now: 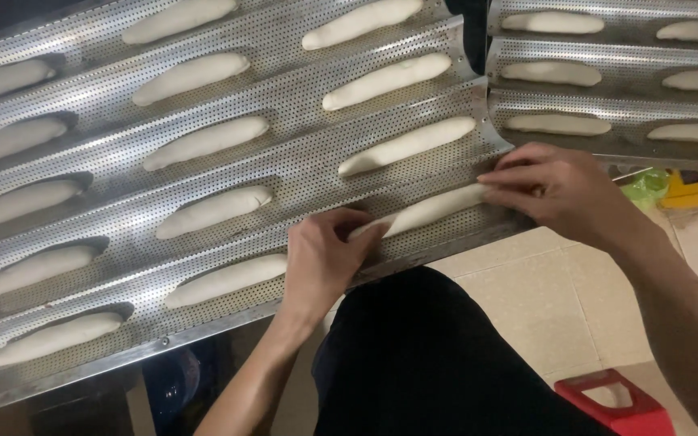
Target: Transferring and arranging small pieces of dough from flat surfaces into grooved baking trays
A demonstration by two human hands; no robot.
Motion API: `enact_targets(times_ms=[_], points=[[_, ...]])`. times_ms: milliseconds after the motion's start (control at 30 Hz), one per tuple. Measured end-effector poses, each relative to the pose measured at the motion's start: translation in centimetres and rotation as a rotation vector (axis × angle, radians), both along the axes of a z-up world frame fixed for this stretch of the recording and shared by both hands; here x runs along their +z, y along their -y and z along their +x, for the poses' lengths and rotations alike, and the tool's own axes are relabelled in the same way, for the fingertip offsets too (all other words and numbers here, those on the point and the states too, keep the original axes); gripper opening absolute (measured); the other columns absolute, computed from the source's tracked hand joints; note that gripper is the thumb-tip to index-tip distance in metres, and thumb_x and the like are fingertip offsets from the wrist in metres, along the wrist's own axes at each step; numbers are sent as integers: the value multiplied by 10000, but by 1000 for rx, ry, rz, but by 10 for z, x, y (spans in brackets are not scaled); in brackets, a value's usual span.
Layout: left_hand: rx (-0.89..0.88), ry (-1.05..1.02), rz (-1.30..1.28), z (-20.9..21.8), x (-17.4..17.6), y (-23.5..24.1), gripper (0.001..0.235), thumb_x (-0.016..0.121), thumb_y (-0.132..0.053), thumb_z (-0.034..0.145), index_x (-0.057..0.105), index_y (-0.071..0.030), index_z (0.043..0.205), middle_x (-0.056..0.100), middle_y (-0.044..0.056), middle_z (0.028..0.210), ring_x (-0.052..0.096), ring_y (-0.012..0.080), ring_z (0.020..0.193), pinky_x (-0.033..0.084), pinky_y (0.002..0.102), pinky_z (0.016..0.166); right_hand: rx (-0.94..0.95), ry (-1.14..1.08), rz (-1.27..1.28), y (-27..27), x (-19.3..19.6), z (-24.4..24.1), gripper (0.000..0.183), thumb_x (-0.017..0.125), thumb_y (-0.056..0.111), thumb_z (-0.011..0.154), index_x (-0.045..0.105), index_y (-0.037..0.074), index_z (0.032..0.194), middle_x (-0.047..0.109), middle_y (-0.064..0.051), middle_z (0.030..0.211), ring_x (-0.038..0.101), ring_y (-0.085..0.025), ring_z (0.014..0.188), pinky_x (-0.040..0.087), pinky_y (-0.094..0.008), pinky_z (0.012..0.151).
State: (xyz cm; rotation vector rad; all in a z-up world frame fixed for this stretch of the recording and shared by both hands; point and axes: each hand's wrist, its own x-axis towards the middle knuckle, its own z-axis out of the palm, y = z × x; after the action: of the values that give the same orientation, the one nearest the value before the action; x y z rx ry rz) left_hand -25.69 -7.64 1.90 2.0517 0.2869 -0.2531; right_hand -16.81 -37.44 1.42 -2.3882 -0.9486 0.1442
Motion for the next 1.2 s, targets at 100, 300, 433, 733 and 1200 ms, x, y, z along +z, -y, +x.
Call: enact_targets(times_ms=[100, 300, 433, 733, 1200], points=[[22, 56, 62, -4, -3, -5, 328, 852, -340, 771, 821, -96, 988, 840, 24, 867, 798, 95, 753, 626, 217, 700, -22, -18, -13, 0, 0, 0, 267, 724, 218, 888, 780, 87, 1114, 762, -131, 1098, 740, -224, 879, 616, -311, 718], [58, -68, 44, -4, 4, -15, 344, 869, -330, 751, 815, -118, 1017, 842, 22, 861, 789, 82, 765, 639, 207, 728, -181, -198, 21, 7, 28, 6, 324, 686, 189, 914, 742, 85, 1215, 768, -89, 1160, 732, -175, 756, 562, -279, 631], [-96, 71, -5, -3, -6, -10, 248, 791, -270, 847, 814, -86, 1012, 842, 25, 919, 787, 84, 775, 639, 212, 736, -269, -269, 104, 27, 33, 31, 367, 690, 122, 929, 705, 76, 1293, 788, -110, 1029, 767, -148, 898, 601, -217, 683], [206, -45, -79, 37, 68, 31, 248, 829, -239, 795, 862, -87, 987, 853, 43, 742, 767, 63, 695, 631, 208, 660, -512, -336, 74, 84, 43, 138, 302, 688, 232, 988, 738, 109, 1259, 774, -95, 1034, 749, -178, 853, 540, -245, 795], [-136, 337, -30, 277, 81, 251, 298, 656, -262, 943, 789, -43, 1097, 787, 170, 759, 788, 286, 730, 608, 397, 607, -385, -361, 196, 227, -86, 395, 350, 780, 312, 964, 750, 71, 1215, 749, -206, 1050, 724, -331, 992, 573, -409, 859]])
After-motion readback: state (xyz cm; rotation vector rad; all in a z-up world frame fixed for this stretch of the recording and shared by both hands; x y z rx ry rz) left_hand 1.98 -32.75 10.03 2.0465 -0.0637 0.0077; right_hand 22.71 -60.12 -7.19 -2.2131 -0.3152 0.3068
